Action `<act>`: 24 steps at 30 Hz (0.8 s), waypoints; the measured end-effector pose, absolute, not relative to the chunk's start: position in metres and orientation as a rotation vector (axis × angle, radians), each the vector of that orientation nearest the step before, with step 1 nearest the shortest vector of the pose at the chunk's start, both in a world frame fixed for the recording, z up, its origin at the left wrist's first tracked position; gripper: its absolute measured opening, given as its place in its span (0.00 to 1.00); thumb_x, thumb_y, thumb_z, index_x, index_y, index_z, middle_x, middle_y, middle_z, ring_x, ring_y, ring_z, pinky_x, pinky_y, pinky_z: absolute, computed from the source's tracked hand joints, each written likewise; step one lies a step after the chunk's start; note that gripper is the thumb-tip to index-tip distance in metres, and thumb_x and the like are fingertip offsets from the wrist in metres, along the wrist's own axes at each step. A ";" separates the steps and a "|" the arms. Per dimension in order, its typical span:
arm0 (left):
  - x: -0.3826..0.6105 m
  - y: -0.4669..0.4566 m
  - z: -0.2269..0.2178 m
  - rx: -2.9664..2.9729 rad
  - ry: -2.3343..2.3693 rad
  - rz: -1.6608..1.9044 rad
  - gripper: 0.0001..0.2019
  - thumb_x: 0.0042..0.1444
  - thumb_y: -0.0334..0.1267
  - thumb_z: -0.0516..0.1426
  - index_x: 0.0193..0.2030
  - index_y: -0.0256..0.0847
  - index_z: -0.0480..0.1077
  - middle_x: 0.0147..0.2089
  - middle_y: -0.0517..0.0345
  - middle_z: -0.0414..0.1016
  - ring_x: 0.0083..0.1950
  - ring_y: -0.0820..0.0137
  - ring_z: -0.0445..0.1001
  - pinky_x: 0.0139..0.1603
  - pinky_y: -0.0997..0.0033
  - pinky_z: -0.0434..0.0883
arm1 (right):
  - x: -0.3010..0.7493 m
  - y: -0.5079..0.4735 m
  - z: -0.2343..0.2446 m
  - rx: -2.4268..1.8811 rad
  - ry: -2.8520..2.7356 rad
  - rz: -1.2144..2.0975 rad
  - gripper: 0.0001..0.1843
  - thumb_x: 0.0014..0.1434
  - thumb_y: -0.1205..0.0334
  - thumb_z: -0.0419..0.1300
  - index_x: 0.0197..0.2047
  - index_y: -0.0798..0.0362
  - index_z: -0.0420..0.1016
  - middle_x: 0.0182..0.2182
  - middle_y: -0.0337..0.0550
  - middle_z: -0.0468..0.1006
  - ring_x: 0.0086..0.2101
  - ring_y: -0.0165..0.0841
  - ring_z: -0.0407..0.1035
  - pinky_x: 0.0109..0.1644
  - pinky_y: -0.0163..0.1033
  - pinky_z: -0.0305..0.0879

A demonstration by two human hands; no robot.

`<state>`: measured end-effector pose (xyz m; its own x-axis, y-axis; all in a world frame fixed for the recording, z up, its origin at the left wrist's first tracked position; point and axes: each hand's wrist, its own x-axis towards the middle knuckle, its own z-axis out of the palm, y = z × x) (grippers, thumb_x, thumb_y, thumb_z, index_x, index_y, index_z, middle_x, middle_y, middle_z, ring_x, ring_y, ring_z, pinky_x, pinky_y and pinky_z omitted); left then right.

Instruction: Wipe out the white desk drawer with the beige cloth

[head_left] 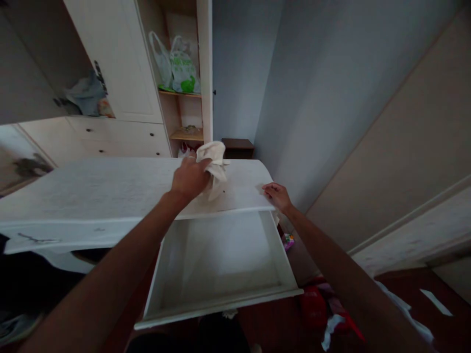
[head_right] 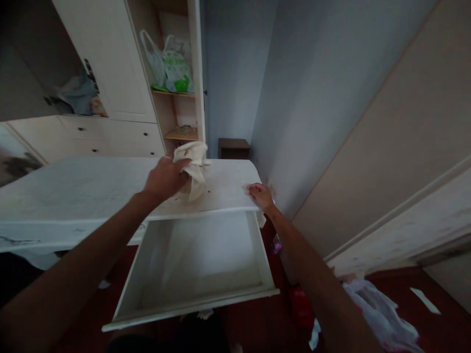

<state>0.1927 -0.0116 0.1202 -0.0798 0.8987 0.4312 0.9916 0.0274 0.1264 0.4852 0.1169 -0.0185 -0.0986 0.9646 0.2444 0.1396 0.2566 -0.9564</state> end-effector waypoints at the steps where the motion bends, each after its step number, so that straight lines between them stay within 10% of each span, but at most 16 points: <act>1: 0.190 -0.004 0.106 -1.984 -2.057 -0.528 0.23 0.62 0.37 0.51 0.64 0.48 0.66 0.60 0.43 0.65 0.60 0.54 0.66 0.55 0.54 0.74 | 0.485 0.117 -0.019 -1.085 -1.491 0.990 0.20 0.43 0.44 0.66 0.28 0.53 0.77 0.20 0.39 0.72 0.21 0.28 0.59 0.25 0.34 0.52; 9: 0.153 0.006 0.031 -2.315 -1.864 -0.601 0.31 0.63 0.49 0.50 0.71 0.44 0.52 0.68 0.44 0.60 0.67 0.58 0.60 0.67 0.54 0.63 | 0.486 0.114 -0.018 -1.147 -1.493 0.933 0.20 0.44 0.44 0.67 0.30 0.54 0.79 0.21 0.39 0.73 0.22 0.28 0.61 0.26 0.35 0.56; 19: 0.048 -0.035 0.036 -1.903 -2.167 -0.787 0.22 0.64 0.42 0.43 0.42 0.34 0.76 0.43 0.44 0.78 0.47 0.62 0.73 0.56 0.64 0.68 | 0.486 0.109 -0.019 -1.014 -1.231 0.928 0.17 0.39 0.50 0.71 0.27 0.54 0.78 0.20 0.40 0.73 0.21 0.26 0.62 0.23 0.33 0.59; 24: 0.011 -0.050 0.012 -1.594 -2.464 -0.823 0.20 0.61 0.40 0.46 0.43 0.35 0.77 0.46 0.45 0.80 0.46 0.62 0.75 0.49 0.67 0.69 | 0.484 0.100 -0.011 -0.900 -0.969 1.046 0.16 0.34 0.58 0.74 0.25 0.55 0.75 0.19 0.37 0.72 0.20 0.24 0.63 0.21 0.29 0.58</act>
